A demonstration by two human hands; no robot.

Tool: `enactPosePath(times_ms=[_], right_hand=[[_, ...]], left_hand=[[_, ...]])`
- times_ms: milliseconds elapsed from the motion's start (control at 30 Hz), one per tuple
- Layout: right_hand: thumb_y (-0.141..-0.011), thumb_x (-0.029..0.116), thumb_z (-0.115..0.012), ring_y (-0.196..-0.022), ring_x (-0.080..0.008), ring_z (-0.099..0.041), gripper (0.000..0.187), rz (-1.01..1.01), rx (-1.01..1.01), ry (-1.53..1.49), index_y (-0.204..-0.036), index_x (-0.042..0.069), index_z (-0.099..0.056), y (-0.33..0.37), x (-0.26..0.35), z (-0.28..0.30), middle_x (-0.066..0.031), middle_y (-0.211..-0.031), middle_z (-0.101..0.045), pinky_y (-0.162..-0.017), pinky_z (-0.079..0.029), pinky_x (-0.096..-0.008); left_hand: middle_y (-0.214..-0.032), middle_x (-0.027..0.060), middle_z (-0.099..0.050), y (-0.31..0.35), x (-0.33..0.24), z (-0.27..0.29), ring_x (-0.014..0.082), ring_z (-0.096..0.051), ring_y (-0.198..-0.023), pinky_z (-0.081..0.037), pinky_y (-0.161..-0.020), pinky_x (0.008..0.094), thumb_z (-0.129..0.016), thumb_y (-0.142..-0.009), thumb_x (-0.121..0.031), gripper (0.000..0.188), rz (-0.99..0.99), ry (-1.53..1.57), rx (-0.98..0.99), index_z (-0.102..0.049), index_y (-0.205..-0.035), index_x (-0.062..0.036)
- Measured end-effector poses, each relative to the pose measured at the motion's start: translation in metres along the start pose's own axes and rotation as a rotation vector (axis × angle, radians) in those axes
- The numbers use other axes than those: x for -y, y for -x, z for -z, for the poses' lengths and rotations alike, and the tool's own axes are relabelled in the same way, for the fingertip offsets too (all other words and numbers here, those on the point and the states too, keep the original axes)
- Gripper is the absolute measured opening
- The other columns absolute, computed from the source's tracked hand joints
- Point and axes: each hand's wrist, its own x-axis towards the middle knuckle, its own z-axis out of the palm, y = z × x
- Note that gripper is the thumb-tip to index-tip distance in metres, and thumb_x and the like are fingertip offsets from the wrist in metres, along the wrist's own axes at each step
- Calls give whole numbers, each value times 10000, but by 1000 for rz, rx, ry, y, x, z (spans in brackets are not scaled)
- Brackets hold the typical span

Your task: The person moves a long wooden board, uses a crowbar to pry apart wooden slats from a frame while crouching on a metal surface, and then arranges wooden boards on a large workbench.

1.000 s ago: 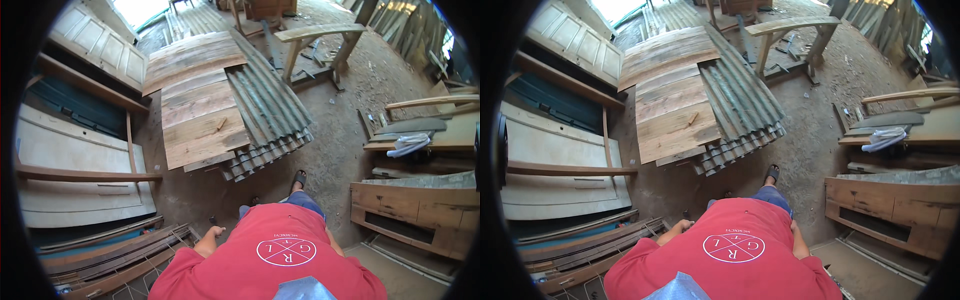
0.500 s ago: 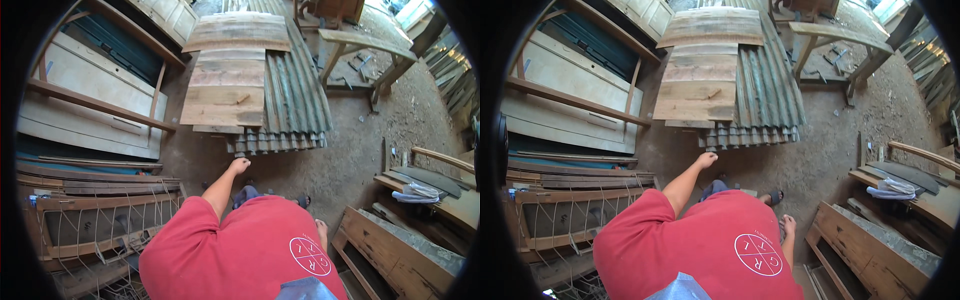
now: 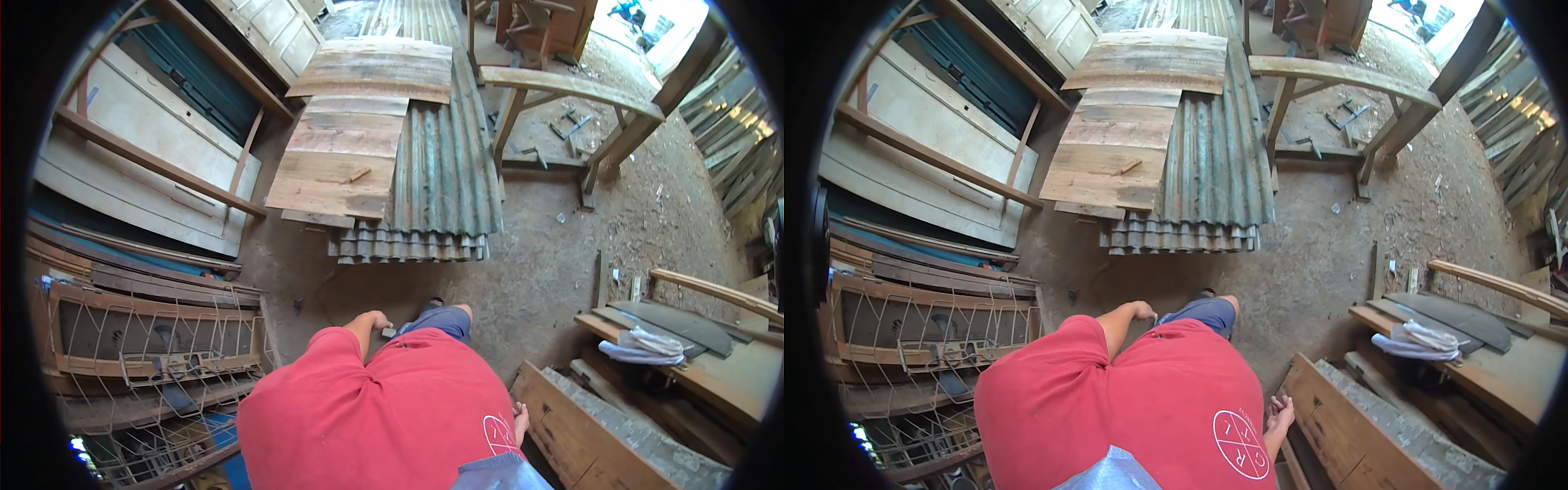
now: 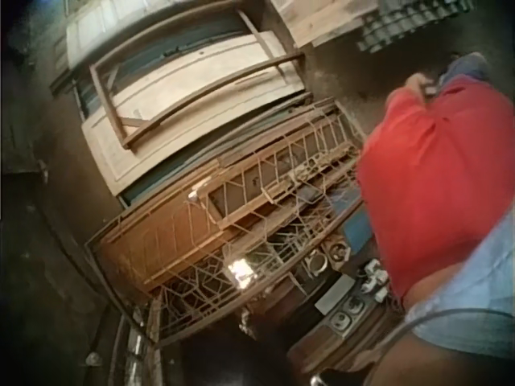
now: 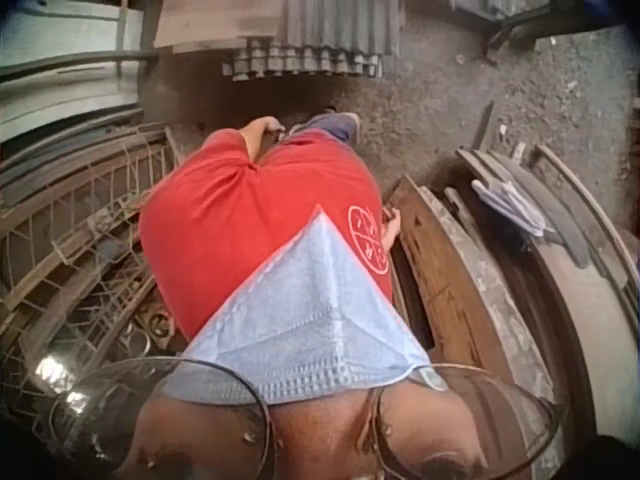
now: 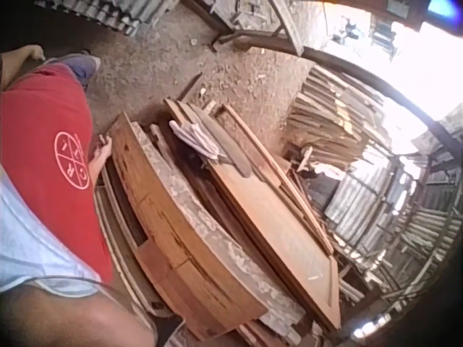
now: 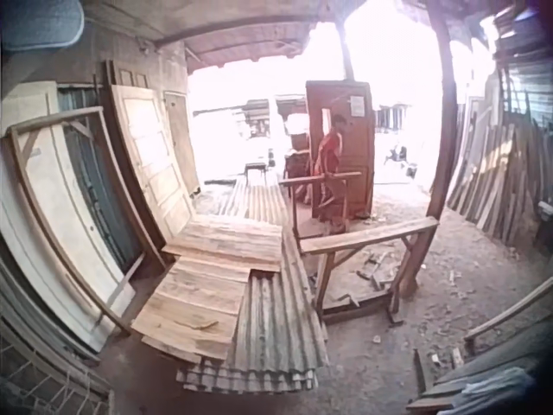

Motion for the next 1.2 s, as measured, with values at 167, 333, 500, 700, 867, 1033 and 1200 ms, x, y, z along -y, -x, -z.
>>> enactPosePath(times_ms=[167, 333, 500, 700, 867, 1033, 1200], right_hand=[[-960, 239, -669, -698, -215, -673, 370, 387, 151, 161, -1267, 34, -655, -2, 100, -74, -98, -860, -691, -794, -553, -380], [-852, 212, -728, -1317, -350, -477, 437, 1680, -167, 1039, -1284, 156, -687, 90, 294, -197, -132, -1383, -559, -1125, -363, -477], [-838, 219, -745, -1410, -320, -367, 550, 1969, -290, 1047, -1370, 178, -611, 143, 461, -241, -29, -1531, -437, -1135, -340, -462], [-825, 219, -751, -1428, -323, -348, 527, 2046, -305, 1019, -1338, 184, -635, 128, 558, -256, -5, -1558, -421, -1137, -336, -489], [-830, 212, -748, -1434, -323, -344, 476, 1983, -306, 992, -1297, 169, -668, 96, 612, -261, -17, -1556, -431, -1142, -330, -492], [-830, 211, -748, -1428, -325, -354, 467, 1926, -294, 965, -1288, 158, -673, 44, 660, -268, -37, -1513, -464, -1140, -333, -493], [-824, 214, -749, -1351, -320, -412, 480, 1870, -341, 881, -1295, 156, -672, -21, 724, -266, -50, -1345, -544, -1095, -369, -489]], left_hand=[[-1355, 179, -628, -20, -62, 36, 345, -565, -1303, -453, -1072, 431, -604, -942, -519, 533, -41, -44, -177, -696, -1264, -104], [-1206, 146, -713, -48, -169, 92, 323, -677, -1123, -517, -984, 408, -628, -916, -491, 441, -219, -32, -295, -751, -1174, -155], [-1159, 160, -730, -78, -290, 126, 312, -681, -1119, -517, -961, 393, -640, -916, -470, 457, -295, 146, -318, -739, -1179, -109], [-1166, 154, -731, -92, -420, 188, 286, -687, -1106, -513, -955, 381, -663, -919, -437, 476, -444, 33, -314, -706, -1227, -76], [-1203, 171, -712, -73, -501, 226, 302, -669, -1138, -509, -966, 384, -640, -943, -414, 465, -490, 79, -323, -689, -1261, -78], [-1176, 170, -721, -80, -543, 247, 302, -676, -1111, -512, -952, 379, -645, -939, -420, 457, -455, 36, -299, -694, -1258, -96], [-1153, 167, -726, -119, -596, 264, 303, -692, -1058, -527, -911, 383, -645, -939, -434, 459, -406, 3, -216, -702, -1236, -88]])
